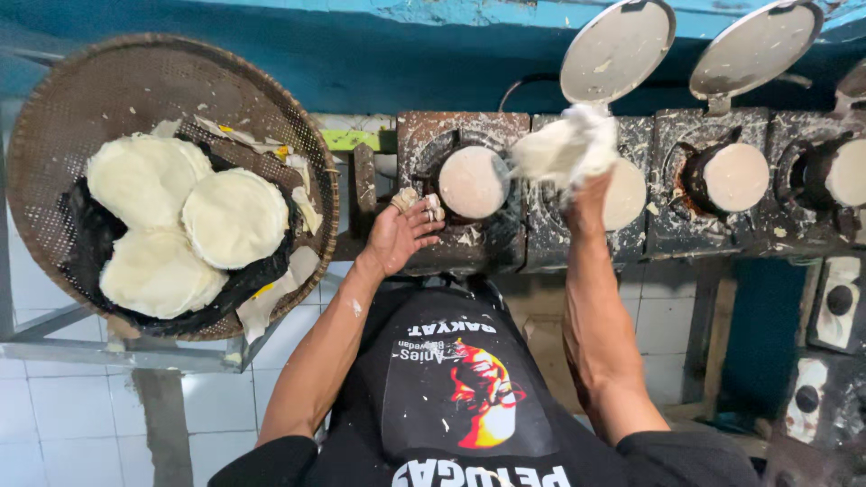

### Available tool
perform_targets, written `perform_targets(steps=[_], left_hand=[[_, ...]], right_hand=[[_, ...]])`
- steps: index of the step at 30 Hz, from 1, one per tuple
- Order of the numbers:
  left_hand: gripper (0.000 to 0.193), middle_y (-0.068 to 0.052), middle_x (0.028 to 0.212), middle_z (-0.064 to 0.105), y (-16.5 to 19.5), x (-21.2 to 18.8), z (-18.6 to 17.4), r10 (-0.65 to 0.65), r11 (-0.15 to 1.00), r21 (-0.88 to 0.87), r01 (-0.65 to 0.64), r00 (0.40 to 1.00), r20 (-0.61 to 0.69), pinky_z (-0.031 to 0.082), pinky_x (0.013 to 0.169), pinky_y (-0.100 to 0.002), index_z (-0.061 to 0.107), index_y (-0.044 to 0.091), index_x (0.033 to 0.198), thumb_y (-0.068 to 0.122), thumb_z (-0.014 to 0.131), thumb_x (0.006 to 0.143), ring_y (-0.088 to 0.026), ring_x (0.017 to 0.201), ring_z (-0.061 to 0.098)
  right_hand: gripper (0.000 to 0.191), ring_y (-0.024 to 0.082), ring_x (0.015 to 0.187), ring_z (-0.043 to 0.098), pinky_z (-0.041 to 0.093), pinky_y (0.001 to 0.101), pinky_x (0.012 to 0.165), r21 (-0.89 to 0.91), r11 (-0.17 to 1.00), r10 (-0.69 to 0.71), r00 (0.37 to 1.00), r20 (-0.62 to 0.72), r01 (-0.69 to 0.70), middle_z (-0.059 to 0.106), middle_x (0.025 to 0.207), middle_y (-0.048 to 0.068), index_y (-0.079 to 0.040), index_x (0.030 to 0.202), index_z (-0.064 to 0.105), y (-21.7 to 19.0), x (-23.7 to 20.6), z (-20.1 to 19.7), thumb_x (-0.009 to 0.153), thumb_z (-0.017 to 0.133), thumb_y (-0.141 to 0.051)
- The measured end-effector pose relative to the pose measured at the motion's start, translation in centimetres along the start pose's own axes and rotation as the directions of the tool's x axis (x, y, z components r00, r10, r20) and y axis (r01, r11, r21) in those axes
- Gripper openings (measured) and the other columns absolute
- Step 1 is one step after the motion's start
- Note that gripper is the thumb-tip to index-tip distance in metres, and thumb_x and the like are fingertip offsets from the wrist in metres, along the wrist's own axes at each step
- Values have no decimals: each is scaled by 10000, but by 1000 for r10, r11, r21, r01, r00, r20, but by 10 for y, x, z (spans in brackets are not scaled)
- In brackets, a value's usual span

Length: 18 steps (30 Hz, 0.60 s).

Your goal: The person cooks round flatbreads on a row of gas stoves, pressing and flipping the dough on hot griddles with a cloth, and places finished breads into a woven basket. They also scoop fresh dough from a large bowl and spread it onto empty griddles.

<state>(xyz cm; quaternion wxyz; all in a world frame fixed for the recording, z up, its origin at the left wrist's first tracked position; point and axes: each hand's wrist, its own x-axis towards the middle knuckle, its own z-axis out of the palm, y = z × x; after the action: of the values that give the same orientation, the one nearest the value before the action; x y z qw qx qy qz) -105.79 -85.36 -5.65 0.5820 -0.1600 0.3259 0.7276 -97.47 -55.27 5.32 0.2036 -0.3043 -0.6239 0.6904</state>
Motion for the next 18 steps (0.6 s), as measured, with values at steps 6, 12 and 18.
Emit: perform_targets(steps=[6, 12, 18], left_hand=[[624, -142, 1298, 620, -8, -3, 1, 13, 996, -87, -12, 1000, 15, 522, 971, -469, 499, 56, 1458, 473, 396, 1005, -326, 1204, 617], [586, -179, 1374, 589, -16, -6, 6, 70, 995, -71, -71, 997, -11, 503, 1002, -491, 508, 43, 1437, 458, 451, 1027, -361, 1258, 591], [494, -108, 1366, 629, -68, -30, 56, 83, 985, 158, -67, 992, -98, 502, 1009, -478, 518, 105, 1448, 244, 512, 974, -321, 1282, 585]], right_hand=[[733, 279, 994, 766, 633, 386, 930, 551, 786, 340, 941, -3, -282, 718, 1188, 229, 85, 1276, 615, 46, -6, -21, 958, 431, -549], [576, 346, 922, 754, 625, 568, 799, 814, 573, 416, 890, -188, -96, 745, 960, 180, -45, 1048, 649, 57, -49, -64, 842, 422, -532], [343, 354, 1179, 671, 517, 486, 1082, 776, 625, -12, 994, -105, 89, 711, 1241, 190, 11, 1150, 594, -4, -133, -202, 1126, 531, -326]])
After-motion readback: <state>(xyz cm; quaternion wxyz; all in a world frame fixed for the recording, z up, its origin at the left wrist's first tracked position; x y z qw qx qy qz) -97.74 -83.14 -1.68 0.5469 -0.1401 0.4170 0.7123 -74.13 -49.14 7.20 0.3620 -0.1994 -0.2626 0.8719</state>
